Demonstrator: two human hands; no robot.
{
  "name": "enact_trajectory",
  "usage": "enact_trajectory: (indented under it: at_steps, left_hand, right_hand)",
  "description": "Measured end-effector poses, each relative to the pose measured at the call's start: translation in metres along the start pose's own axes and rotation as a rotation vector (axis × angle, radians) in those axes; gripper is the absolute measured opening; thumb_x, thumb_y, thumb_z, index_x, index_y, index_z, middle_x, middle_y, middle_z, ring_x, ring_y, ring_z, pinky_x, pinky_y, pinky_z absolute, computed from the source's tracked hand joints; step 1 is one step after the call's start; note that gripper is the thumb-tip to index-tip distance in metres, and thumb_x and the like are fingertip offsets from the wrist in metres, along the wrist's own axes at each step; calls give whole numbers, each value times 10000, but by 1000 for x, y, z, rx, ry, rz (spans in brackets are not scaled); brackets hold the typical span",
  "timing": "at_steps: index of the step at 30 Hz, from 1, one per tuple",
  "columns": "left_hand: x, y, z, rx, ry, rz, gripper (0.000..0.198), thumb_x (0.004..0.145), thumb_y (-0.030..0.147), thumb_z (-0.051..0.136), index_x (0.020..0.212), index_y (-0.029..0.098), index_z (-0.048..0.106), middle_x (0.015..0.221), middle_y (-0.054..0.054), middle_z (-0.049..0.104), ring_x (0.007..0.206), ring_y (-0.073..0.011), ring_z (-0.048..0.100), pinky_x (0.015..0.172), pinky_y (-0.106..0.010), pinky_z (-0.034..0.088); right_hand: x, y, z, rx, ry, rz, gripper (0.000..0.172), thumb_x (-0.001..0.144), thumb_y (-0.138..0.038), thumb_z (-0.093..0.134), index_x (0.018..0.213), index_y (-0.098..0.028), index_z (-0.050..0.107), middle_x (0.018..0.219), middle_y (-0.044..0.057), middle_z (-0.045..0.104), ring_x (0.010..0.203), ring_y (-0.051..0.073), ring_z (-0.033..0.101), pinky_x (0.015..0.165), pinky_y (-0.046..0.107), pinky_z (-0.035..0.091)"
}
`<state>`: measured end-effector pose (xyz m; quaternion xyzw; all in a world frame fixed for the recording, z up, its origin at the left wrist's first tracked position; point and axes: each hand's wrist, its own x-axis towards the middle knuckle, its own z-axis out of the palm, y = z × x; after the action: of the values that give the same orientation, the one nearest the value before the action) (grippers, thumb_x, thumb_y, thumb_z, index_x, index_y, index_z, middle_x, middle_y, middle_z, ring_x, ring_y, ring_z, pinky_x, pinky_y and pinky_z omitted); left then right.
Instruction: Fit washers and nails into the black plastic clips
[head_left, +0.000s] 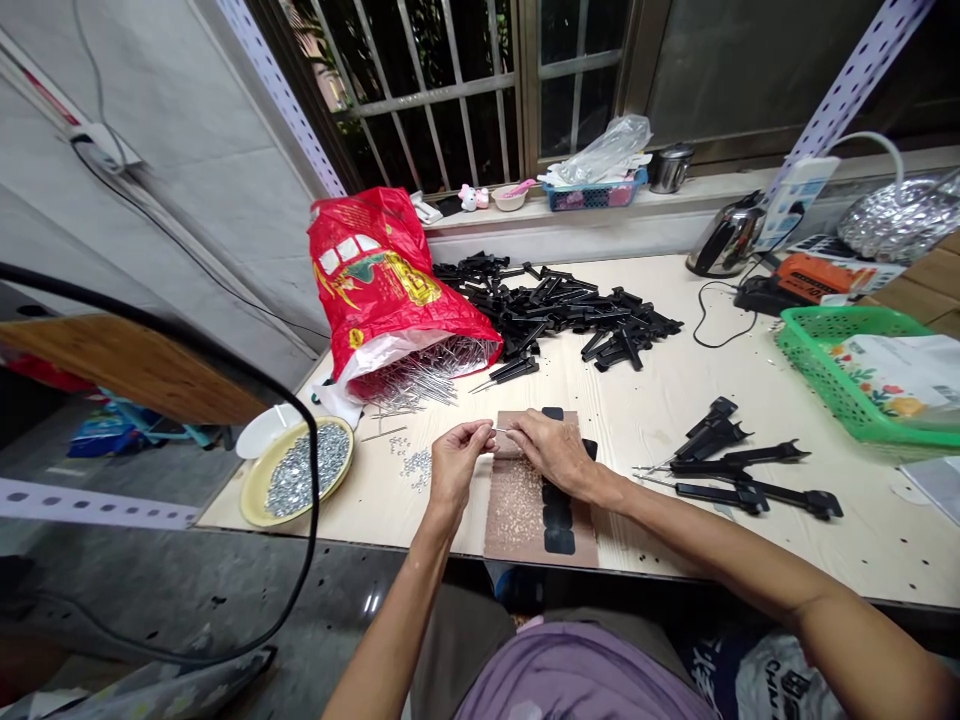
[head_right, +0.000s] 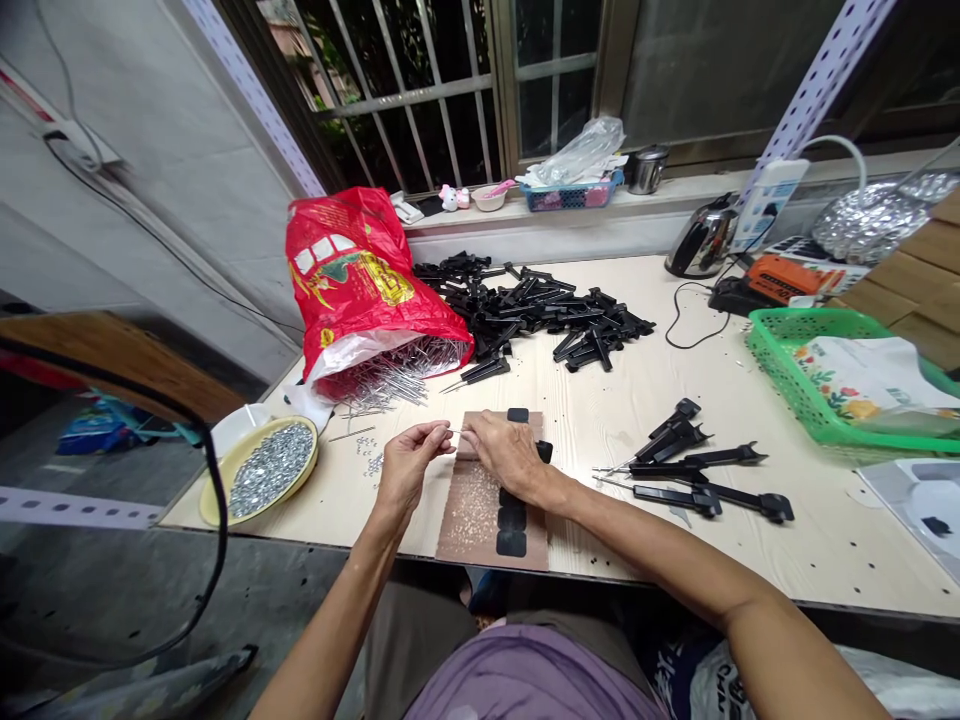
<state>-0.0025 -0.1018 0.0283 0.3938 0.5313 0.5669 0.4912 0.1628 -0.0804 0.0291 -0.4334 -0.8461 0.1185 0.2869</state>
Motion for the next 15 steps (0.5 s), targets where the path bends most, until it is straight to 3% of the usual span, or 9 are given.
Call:
enact_trajectory:
  at_steps: [4,8,11,15]
  left_hand:
    - [-6,0,7,32,-83,-40,392,679,361,738,1000,139,707,802,-40,668,619,-94,573,632,-228,491]
    - [-8,-6,16,48,-121,-92,656,691,393,722,1298,242,522,841,8,583,523,-53,511,472,-182,419]
    - [-7,-17,21,167,-127,-57,631,720,402,693,1300,226,519,826,8,557,480,-48,465,426,-182,362]
    - [-8,-33,27,368,-64,134,466,744,361,674,1179,203,624,809,-10,581,603,-99,500,597,-221,435]
  right_hand:
    - [-10,25,-20,96,-49,-19,176,943,-302,463,961,-196,603,896,21,622,801,132,579,672,232,405]
    - [-22,68,-45,-6,-43,3,192,940,-303,471,960,-202,634,952,28,599,802,117,567,642,218,405]
    - [-24,95,-51,-108,-81,-19,196,939,-286,476,934,-199,651,897,32,602,823,133,548,642,226,397]
    - [-32,103,-41,-164,-98,-47,222,942,-287,468,881,-173,649,855,43,608,842,153,517,660,251,406]
